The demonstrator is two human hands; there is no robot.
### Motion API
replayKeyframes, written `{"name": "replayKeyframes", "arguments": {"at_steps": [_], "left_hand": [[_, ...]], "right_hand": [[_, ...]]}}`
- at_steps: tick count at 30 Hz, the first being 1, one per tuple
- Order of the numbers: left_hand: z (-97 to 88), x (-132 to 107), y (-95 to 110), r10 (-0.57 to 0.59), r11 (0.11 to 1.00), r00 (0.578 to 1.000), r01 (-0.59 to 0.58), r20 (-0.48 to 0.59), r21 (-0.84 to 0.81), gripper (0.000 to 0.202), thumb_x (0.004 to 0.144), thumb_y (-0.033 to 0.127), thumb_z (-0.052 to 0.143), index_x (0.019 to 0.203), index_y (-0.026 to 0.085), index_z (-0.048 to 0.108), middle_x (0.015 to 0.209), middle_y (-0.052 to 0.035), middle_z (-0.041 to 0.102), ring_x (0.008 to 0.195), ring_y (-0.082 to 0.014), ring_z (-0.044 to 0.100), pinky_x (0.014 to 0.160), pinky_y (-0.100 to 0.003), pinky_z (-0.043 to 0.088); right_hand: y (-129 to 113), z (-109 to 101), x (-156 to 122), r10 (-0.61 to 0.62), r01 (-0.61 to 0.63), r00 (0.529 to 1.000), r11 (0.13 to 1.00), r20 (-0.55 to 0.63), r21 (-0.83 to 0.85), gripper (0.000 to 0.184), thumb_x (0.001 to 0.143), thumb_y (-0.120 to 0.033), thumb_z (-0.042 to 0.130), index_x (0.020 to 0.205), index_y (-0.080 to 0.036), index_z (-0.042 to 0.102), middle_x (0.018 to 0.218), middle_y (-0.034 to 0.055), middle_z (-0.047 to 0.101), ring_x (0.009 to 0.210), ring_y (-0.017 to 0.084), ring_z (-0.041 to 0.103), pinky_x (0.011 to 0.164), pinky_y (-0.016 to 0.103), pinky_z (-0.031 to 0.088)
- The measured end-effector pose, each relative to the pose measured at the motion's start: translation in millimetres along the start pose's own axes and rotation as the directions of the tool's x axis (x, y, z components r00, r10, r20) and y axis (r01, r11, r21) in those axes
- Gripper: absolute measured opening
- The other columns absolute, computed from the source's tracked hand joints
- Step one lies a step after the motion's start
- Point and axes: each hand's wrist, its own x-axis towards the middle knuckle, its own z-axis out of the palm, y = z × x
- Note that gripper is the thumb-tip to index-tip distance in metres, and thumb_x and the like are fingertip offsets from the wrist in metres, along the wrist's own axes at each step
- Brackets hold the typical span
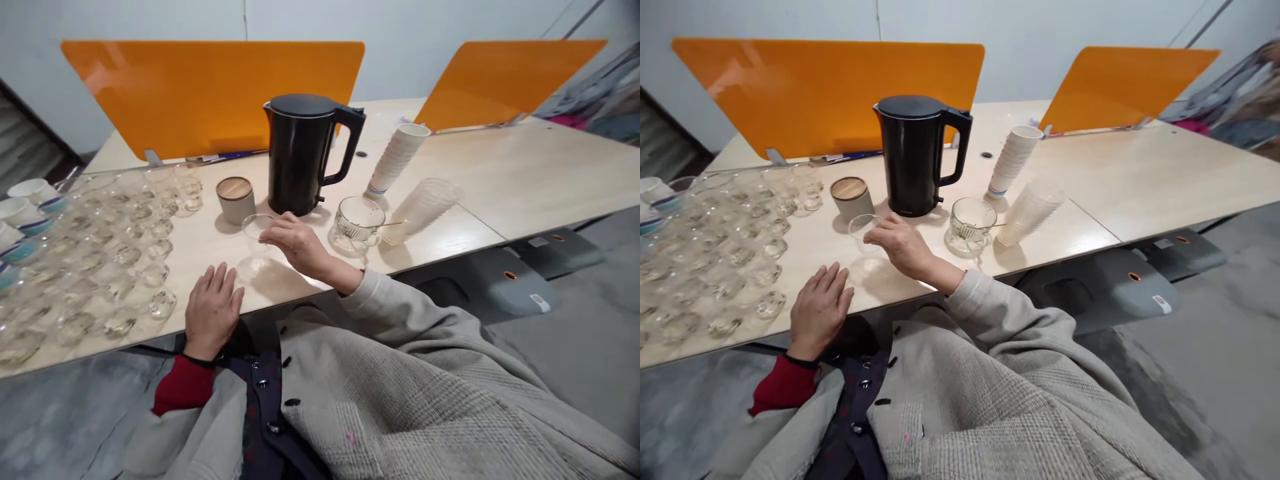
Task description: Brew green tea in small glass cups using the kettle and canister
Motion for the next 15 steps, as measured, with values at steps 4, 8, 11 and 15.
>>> {"name": "replayKeyframes", "arguments": {"at_steps": [4, 8, 11, 15], "left_hand": [[-1.9, -1, 3, -0.002, 1.0, 1.0, 0.001, 0.021, 0.03, 0.051, 0.11, 0.039, 0.044, 0.146, 0.014, 0.068, 0.16, -0.0166, 0.062, 0.152, -0.0379, 0.054, 0.124, -0.054, 0.044], [-3.6, -1, 6, -0.012, 0.999, 0.999, 0.01, 0.03, 0.044, 0.051, 0.11, 0.038, 0.043, 0.147, 0.012, 0.068, 0.161, -0.0165, 0.061, 0.152, -0.0383, 0.053, 0.125, -0.053, 0.043], [-3.3, -1, 6, -0.017, 0.999, 1.0, 0.016, 0.022, 0.039, 0.05, 0.11, 0.038, 0.045, 0.146, 0.013, 0.068, 0.161, -0.0161, 0.061, 0.152, -0.0376, 0.053, 0.125, -0.053, 0.043], [-1.2, -2, 4, -0.008, 0.999, 1.0, 0.008, 0.001, 0.038, 0.049, 0.11, 0.039, 0.045, 0.147, 0.015, 0.068, 0.16, -0.0157, 0.062, 0.152, -0.0372, 0.054, 0.124, -0.053, 0.044]], "right_hand": [[4, 28, 11, -0.034, 0.032, 0.996, 0.999, 0.082, 0.027, 0.029, 0.11, -0.022, 0.05, 0.104, -0.024, 0.079, 0.102, 0.0092, 0.078, 0.101, 0.026, 0.06, 0.093, 0.041, 0.053], [2, 39, 7, -0.041, 0.046, 0.989, 0.998, 0.144, -0.033, 0.028, 0.11, -0.021, 0.052, 0.108, -0.021, 0.08, 0.097, 0.0105, 0.077, 0.101, 0.026, 0.06, 0.087, 0.038, 0.053], [2, 42, 5, -0.044, 0.054, 0.987, 0.996, 0.157, -0.065, 0.026, 0.109, -0.02, 0.054, 0.111, -0.02, 0.08, 0.098, 0.0106, 0.078, 0.101, 0.026, 0.062, 0.087, 0.038, 0.055], [1, 38, 4, -0.082, 0.087, 0.988, 0.996, 0.128, -0.032, 0.026, 0.102, -0.017, 0.065, 0.123, -0.023, 0.078, 0.119, 0.011, 0.08, 0.118, 0.029, 0.065, 0.104, 0.047, 0.057]]}}
